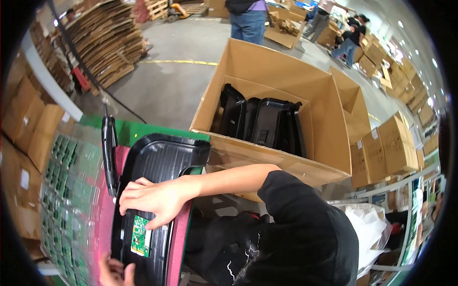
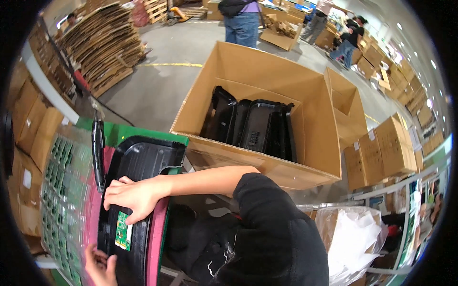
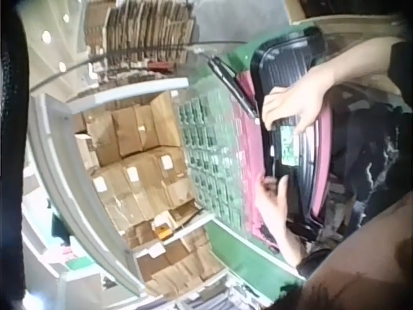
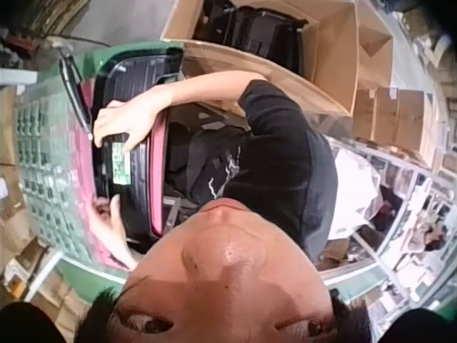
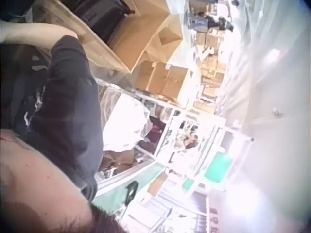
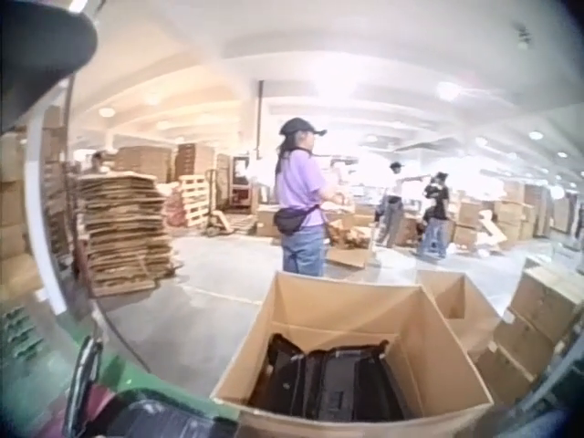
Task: Assembling electronic components by mounting circuit boards into plastic housings using an electric screwdriver.
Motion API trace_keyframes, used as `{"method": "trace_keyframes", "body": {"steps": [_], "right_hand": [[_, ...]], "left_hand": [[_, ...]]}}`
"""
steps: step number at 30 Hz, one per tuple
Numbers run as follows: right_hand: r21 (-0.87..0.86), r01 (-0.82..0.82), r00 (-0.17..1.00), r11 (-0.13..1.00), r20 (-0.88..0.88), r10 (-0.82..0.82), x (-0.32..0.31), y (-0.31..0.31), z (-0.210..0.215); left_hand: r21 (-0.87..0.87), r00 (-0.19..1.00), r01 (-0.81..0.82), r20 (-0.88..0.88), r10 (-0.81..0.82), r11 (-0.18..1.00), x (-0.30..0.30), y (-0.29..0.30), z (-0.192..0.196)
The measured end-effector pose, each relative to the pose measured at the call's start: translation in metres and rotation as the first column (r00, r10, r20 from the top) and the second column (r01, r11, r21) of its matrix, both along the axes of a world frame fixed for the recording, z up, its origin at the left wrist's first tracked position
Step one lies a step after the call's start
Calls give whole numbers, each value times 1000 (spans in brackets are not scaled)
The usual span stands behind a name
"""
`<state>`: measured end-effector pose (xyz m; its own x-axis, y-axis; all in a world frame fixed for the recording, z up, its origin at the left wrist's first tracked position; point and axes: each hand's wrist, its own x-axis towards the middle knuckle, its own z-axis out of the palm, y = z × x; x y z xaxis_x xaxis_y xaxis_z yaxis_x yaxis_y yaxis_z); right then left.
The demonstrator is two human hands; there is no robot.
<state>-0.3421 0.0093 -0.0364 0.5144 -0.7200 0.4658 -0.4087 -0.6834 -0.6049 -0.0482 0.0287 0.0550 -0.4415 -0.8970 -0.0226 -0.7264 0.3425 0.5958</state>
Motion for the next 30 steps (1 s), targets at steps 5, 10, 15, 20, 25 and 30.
{"method": "trace_keyframes", "body": {"steps": [5,10,15,20,25,30], "right_hand": [[-102,327,933,939,192,-304,-4,-4,27],[42,504,853,863,136,-504,-49,-40,50],[244,628,777,739,-130,-616,-57,-101,56],[326,539,834,777,-72,-548,-102,-137,27],[308,472,848,826,99,-521,-61,-155,39],[303,611,762,731,23,-647,-52,-164,33]], "left_hand": [[-287,948,-121,251,197,950,68,11,18],[-148,685,20,722,94,989,175,-21,-41],[-819,684,572,506,-525,-44,292,-37,-102],[-626,881,458,413,-229,631,198,2,-57],[-227,811,-131,536,236,965,221,22,-60],[-281,794,-155,535,289,947,227,28,-66]]}}
